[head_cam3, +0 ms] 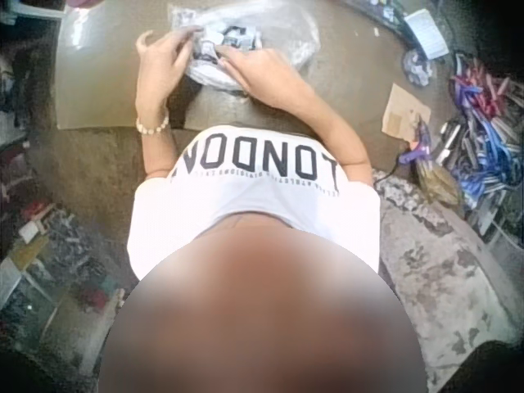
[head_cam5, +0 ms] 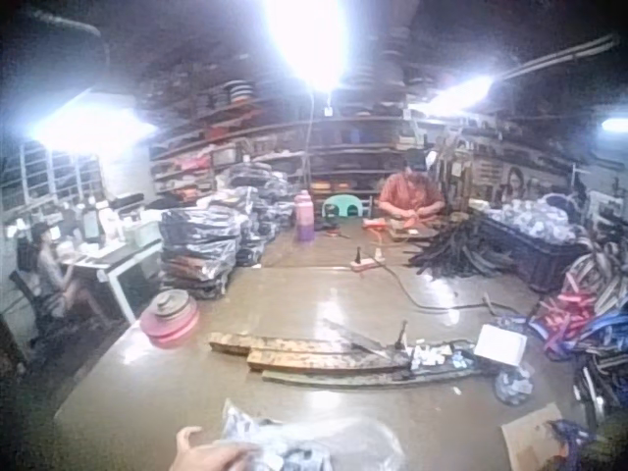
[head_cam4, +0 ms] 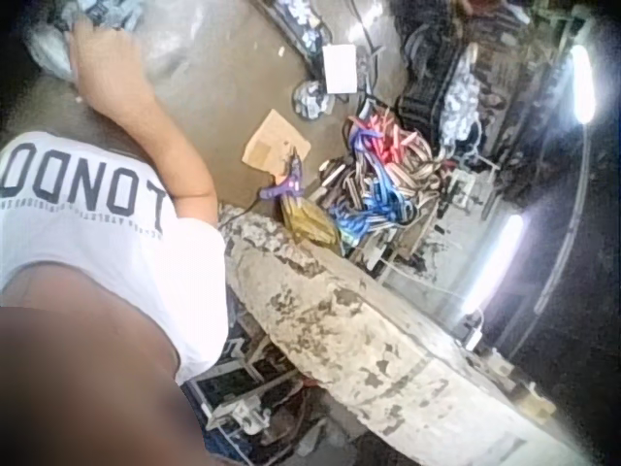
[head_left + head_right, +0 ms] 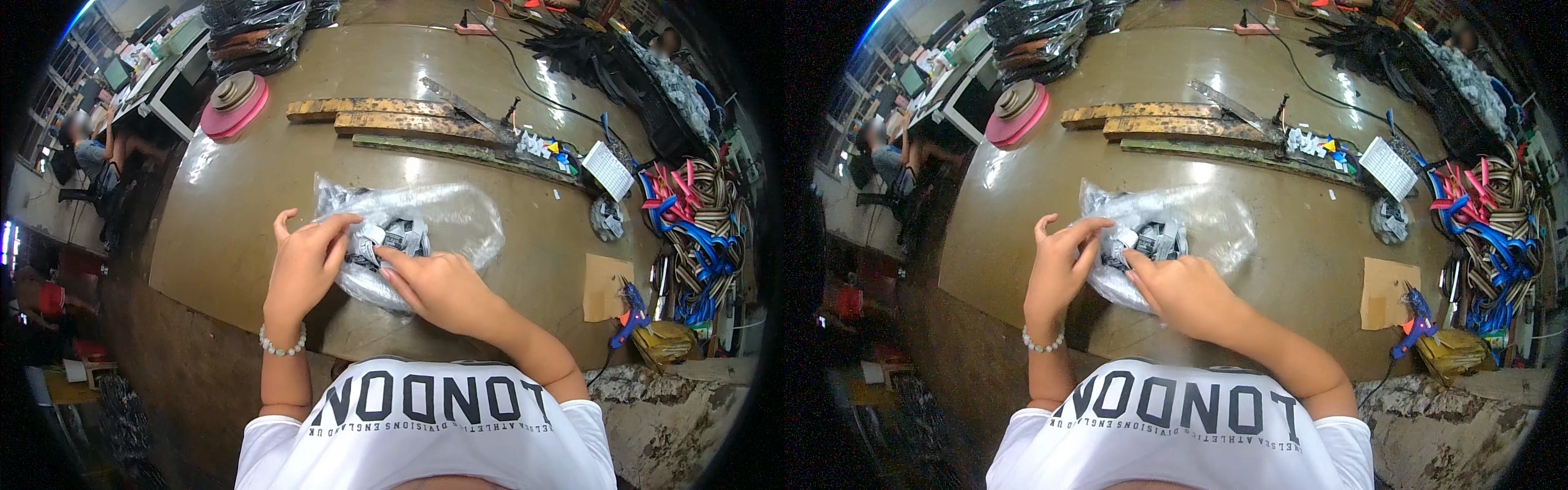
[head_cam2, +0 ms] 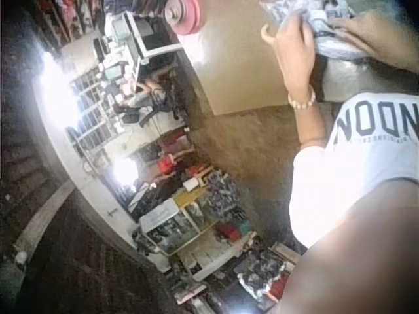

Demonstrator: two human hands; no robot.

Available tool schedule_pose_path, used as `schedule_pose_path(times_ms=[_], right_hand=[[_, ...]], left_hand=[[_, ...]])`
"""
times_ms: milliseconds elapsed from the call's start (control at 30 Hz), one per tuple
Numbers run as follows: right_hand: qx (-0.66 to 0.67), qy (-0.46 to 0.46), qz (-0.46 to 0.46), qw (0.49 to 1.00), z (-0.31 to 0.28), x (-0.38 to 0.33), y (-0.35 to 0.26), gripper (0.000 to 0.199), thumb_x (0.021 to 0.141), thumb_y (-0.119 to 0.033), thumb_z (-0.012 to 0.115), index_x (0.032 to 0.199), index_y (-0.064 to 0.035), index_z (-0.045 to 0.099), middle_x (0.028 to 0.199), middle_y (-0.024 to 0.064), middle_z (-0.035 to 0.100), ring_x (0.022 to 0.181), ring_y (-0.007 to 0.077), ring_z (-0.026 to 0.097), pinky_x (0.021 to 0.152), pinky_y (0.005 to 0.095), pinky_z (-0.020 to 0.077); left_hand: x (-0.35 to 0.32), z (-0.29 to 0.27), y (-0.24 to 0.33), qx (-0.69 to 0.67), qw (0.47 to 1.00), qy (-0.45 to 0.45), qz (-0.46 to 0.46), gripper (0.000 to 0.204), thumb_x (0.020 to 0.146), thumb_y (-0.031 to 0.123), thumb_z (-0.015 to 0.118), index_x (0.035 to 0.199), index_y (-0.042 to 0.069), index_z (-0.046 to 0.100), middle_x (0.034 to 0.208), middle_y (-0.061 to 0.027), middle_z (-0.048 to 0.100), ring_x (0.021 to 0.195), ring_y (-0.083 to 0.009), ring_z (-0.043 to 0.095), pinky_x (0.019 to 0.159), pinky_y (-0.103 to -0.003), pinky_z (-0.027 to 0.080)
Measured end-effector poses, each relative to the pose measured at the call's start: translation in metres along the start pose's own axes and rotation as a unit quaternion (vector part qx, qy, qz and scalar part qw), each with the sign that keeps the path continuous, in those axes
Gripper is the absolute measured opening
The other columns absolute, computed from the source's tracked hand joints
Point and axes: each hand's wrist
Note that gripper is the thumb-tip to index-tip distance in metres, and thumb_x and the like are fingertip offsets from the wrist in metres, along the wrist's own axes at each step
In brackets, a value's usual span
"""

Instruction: The person repeatedly picks small white rectangular components from a plastic bag, aligns them on a wooden jig, and presses them into place. The person then places the assembled components back into the bag. The process is repeated multiple times.

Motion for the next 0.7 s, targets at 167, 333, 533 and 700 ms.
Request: schedule_pose_path(times_ms=[167, 333, 533, 700], right_hand=[[0.112, 0.183, -0.065, 0.974, 0.004, 0.005, 0.007, 0.024, 0.084, -0.012, 0.055, 0.106, -0.0016, 0.054, 0.092, 0.0184, 0.059, 0.076, 0.0357, 0.060, 0.065, 0.0416, 0.0491], [0.090, 0.174, -0.069, 0.978, 0.018, 0.019, 0.021, 0.030, 0.082, -0.013, 0.059, 0.109, -0.0003, 0.055, 0.087, 0.0156, 0.058, 0.077, 0.0316, 0.058, 0.068, 0.0373, 0.0472], [0.105, 0.151, 0.025, 0.983, 0.017, 0.018, 0.021, 0.037, 0.080, -0.024, 0.063, 0.109, -0.0011, 0.056, 0.079, 0.0142, 0.059, 0.070, 0.0279, 0.059, 0.063, 0.0359, 0.0472], [0.174, 0.133, 0.084, 0.972, 0.008, 0.021, 0.019, 0.028, 0.081, -0.025, 0.062, 0.100, -0.0040, 0.063, 0.059, 0.0120, 0.057, 0.054, 0.0254, 0.057, 0.054, 0.0341, 0.0453]], left_hand=[[0.000, -0.001, -0.003, 0.026, 0.996, -0.073, 0.055, 0.037, 0.076, 0.009, 0.061, 0.111, 0.022, 0.060, 0.082, -0.0050, 0.056, 0.079, -0.0183, 0.054, 0.088, -0.039, 0.032], [0.008, 0.001, -0.004, 0.090, 0.984, -0.021, 0.151, 0.035, 0.071, 0.009, 0.064, 0.104, 0.020, 0.063, 0.103, -0.0057, 0.050, 0.098, -0.0211, 0.048, 0.088, -0.042, 0.032], [0.016, 0.003, -0.006, 0.131, 0.981, 0.042, 0.136, 0.023, 0.070, 0.010, 0.065, 0.091, 0.017, 0.065, 0.104, -0.0043, 0.051, 0.098, -0.0207, 0.048, 0.089, -0.043, 0.032], [0.018, 0.002, -0.002, 0.141, 0.968, 0.056, 0.199, 0.022, 0.070, 0.011, 0.065, 0.092, 0.015, 0.065, 0.103, -0.0030, 0.053, 0.101, -0.0195, 0.048, 0.092, -0.044, 0.031]])
Point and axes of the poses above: each hand's wrist, its own x-axis towards the middle knuckle, its own z-axis out of the palm, y = z × x
